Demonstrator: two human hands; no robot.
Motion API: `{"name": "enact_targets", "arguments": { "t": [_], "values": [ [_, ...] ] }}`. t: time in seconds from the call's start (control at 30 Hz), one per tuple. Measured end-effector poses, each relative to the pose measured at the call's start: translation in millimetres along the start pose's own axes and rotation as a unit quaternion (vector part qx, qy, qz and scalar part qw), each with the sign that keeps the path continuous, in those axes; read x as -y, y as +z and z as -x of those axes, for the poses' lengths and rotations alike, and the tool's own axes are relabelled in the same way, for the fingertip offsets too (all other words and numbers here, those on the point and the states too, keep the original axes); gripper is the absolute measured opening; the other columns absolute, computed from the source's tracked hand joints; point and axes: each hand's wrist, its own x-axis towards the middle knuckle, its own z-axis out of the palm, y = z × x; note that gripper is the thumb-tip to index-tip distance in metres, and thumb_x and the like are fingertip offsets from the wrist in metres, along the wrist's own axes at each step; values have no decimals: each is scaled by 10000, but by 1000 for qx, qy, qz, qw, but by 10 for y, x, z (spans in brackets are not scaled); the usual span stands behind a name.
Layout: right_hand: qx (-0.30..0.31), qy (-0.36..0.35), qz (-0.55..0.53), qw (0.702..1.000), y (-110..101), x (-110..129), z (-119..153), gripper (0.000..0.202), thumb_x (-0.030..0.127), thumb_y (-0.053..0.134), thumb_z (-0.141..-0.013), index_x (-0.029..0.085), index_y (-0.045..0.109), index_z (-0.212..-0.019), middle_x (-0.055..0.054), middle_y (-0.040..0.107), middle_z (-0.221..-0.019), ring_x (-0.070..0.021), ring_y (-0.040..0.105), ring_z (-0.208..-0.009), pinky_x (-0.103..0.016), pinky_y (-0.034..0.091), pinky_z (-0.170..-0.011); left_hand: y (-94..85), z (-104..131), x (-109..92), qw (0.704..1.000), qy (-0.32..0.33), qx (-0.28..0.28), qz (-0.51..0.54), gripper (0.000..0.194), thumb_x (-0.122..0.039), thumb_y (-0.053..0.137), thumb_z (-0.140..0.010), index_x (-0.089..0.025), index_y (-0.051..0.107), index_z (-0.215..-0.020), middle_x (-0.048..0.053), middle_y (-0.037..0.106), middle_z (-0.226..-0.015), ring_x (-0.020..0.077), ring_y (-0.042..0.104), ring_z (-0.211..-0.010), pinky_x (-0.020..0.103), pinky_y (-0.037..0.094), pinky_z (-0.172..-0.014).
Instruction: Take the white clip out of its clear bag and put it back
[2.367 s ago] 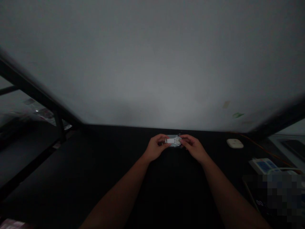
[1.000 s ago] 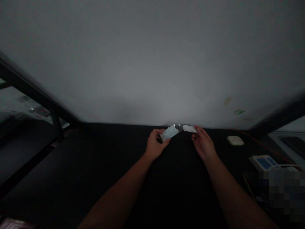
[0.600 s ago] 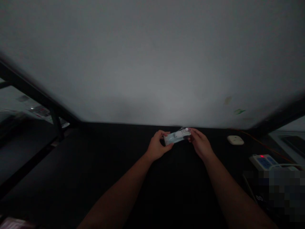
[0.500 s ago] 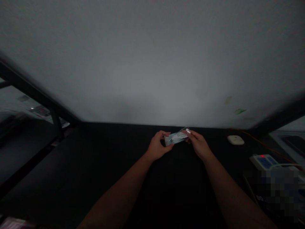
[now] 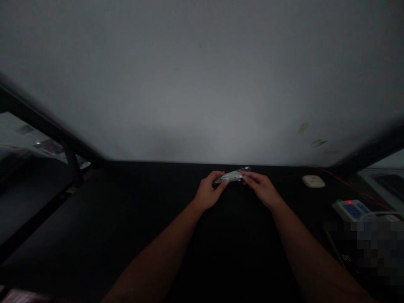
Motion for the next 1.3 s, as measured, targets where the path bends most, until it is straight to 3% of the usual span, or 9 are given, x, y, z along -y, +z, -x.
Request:
{"name": "enact_targets", "arguments": {
  "t": [0.23,0.37,0.47,0.57,0.63,0.73,0.8,1.0,1.3],
  "values": [
    [12,-6,7,1000,0,-43,-19,247,427,776,-700,296,807,-907,-8,781,-919,-230,664,-888,-389,471,-888,-19,-1,13,1000,5,20,-14,404,-273,780,-772,-212,637,-1144,73,721,-1143,239,682,-1062,390,537,-951],
    [11,-20,2,1000,9,-34,-11,208,428,793,-694,292,803,-851,-14,778,-896,-243,672,-925,-398,475,-902,-26,-16,8,1000,15,25,-6,297,-247,711,-823,-219,670,-1116,61,730,-1121,227,682,-1052,381,530,-950],
    [-14,-38,-1,999,25,-63,-20,187,409,821,-679,269,783,-797,-14,758,-854,-214,662,-851,-361,493,-830,-24,-31,3,999,-1,21,28,267,-315,695,-843,-210,694,-1088,64,738,-1093,225,686,-1014,360,535,-912],
    [-103,-45,-36,993,35,-118,-50,267,380,880,-612,271,750,-817,28,689,-740,-151,594,-682,-289,476,-669,-25,-41,-4,997,-38,25,60,300,-381,698,-837,-195,708,-1072,63,747,-1022,205,693,-859,319,553,-768],
    [-134,-44,-66,988,31,-142,-68,342,417,883,-609,286,750,-895,27,689,-778,-146,584,-682,-271,461,-622,-28,-46,-11,995,-59,33,75,317,-409,702,-829,-185,714,-1053,56,745,-969,187,675,-779,292,535,-689],
    [-107,-25,-86,990,12,-138,-68,368,571,786,-695,262,781,-894,-40,742,-905,-200,636,-814,-297,479,-646,-30,-52,-16,993,-77,39,84,316,-446,712,-809,-168,718,-961,31,721,-841,168,636,-725,258,492,-627],
    [-83,-18,-72,994,3,-114,-50,383,609,755,-712,243,795,-818,-60,759,-877,-223,647,-825,-322,488,-667,-32,-55,-13,990,-94,38,94,331,-475,711,-800,-158,708,-897,10,684,-748,148,601,-661,241,456,-582],
    [-18,-9,-53,998,29,-32,-1,312,460,852,-632,280,802,-881,-19,771,-844,-198,658,-761,-336,510,-708,-57,-57,-11,984,-109,59,128,349,-492,710,-800,-152,693,-879,11,677,-733,143,596,-630,243,445,-576],
    [28,8,-30,999,33,-28,-1,278,492,807,-671,281,807,-852,0,759,-768,-176,634,-690,-326,495,-694,-62,-45,-62,983,-110,82,124,369,-507,719,-792,-149,689,-878,6,666,-689,143,597,-589,235,440,-536]
  ]
}}
